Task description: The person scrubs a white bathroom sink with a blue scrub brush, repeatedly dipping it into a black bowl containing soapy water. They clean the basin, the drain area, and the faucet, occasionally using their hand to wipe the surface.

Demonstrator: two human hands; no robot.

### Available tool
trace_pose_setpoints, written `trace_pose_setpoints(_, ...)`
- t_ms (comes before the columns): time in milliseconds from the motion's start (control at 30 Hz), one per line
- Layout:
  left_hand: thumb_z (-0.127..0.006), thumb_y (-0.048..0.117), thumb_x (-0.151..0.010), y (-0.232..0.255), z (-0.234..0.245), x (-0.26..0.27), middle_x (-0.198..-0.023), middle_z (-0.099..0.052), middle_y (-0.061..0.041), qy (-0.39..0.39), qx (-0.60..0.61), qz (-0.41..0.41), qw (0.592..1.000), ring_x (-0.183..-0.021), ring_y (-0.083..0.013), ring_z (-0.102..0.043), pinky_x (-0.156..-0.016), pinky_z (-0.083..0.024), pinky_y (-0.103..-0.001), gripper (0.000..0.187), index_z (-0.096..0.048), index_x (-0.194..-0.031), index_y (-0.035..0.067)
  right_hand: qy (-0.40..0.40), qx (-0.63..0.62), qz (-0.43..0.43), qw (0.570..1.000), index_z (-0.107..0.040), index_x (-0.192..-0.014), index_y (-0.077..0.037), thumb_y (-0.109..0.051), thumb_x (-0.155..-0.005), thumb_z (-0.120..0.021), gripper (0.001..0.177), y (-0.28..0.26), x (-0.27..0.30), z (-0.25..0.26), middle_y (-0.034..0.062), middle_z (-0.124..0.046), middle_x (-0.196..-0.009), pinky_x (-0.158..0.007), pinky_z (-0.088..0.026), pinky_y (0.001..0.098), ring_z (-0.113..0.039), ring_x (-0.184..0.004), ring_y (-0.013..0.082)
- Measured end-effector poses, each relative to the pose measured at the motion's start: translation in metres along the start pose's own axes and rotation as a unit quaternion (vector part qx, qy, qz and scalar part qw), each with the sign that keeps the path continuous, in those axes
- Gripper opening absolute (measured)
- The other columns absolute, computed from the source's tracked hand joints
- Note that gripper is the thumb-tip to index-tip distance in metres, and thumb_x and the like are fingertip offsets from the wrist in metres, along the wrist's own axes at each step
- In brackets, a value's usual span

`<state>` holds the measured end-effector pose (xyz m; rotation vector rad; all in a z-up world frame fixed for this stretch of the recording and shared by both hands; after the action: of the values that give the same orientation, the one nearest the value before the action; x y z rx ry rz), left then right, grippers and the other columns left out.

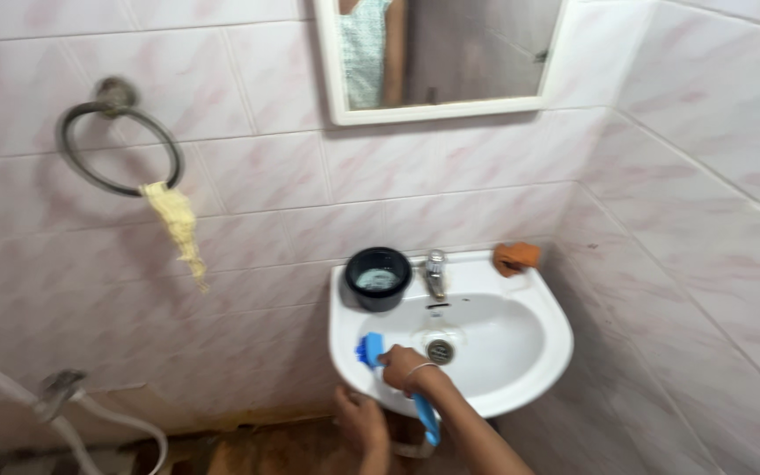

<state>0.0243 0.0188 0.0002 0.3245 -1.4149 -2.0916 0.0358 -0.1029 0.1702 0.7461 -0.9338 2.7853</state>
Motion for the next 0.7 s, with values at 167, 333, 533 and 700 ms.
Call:
trace_pose_setpoints(167, -0.051, 0.021, -0.097, 0.065, 0.030, 0.021, -0.152, -0.041, -0.023, 0.115, -0.139, -0.198, 0.963, -0.149, -0.0412, -0.030, -0.127, -0.021, -0.057, 0.057, -0.040, -0.149, 0.000, -0.006, 0.233, 0.159, 0.959, -0.077, -0.126, -0.019, -0.011, -0.081, -0.057, 0.050, 0.065, 0.031, 0.010, 0.0207, -0.075, -0.106, -0.081, -0.055, 0.0443, -0.069, -0.088, 0.0342)
trace_pose_setpoints(333, -0.049, 0.020, -0.094, 0.129, 0.023, 0.065, -0.159, -0.024, -0.023, -0.040, -0.162, -0.361, 0.917, -0.153, -0.0403, -0.013, -0.122, -0.012, -0.059, 0.066, -0.026, -0.154, 0.003, -0.099, 0.214, -0.080, 0.969, -0.063, -0.138, -0.030, -0.009, -0.084, -0.049, 0.059, 0.125, 0.075, 0.066, 0.0168, -0.077, -0.109, -0.084, -0.061, 0.0429, -0.078, -0.094, 0.0325)
trace_pose_setpoints(533, -0.045, 0.018, -0.095, 0.157, -0.009, 0.064, -0.159, -0.027, -0.022, -0.082, -0.193, -0.496, 0.843, -0.153, -0.0370, -0.016, -0.125, -0.011, -0.057, 0.060, -0.029, -0.151, 0.003, -0.106, 0.062, 0.043, 0.992, -0.069, -0.132, -0.020, -0.024, -0.090, -0.057, 0.044, 0.100, 0.032, 0.028, 0.0186, -0.077, -0.103, -0.076, -0.059, 0.0415, -0.073, -0.086, 0.0315)
trace_pose_setpoints(700, -0.045, 0.015, -0.097, 0.148, -0.004, 0.044, -0.156, -0.032, -0.022, -0.123, -0.236, -0.460, 0.847, -0.154, -0.0373, -0.019, -0.127, -0.012, -0.053, 0.055, -0.033, -0.148, -0.002, -0.030, 0.064, 0.073, 0.995, -0.071, -0.133, -0.025, -0.016, -0.082, -0.055, 0.055, 0.104, 0.021, 0.006, 0.0158, -0.076, -0.111, -0.088, -0.056, 0.0386, -0.074, -0.094, 0.0305)
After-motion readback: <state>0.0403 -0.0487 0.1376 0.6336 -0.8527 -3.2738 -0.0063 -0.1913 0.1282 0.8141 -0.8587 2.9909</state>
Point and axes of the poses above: each hand's wrist, its own x-axis away from the middle knuckle, its own z-axis out of the back of the hand, y = z × x, the point moved 3 cm from there along -x, towards the middle knuckle
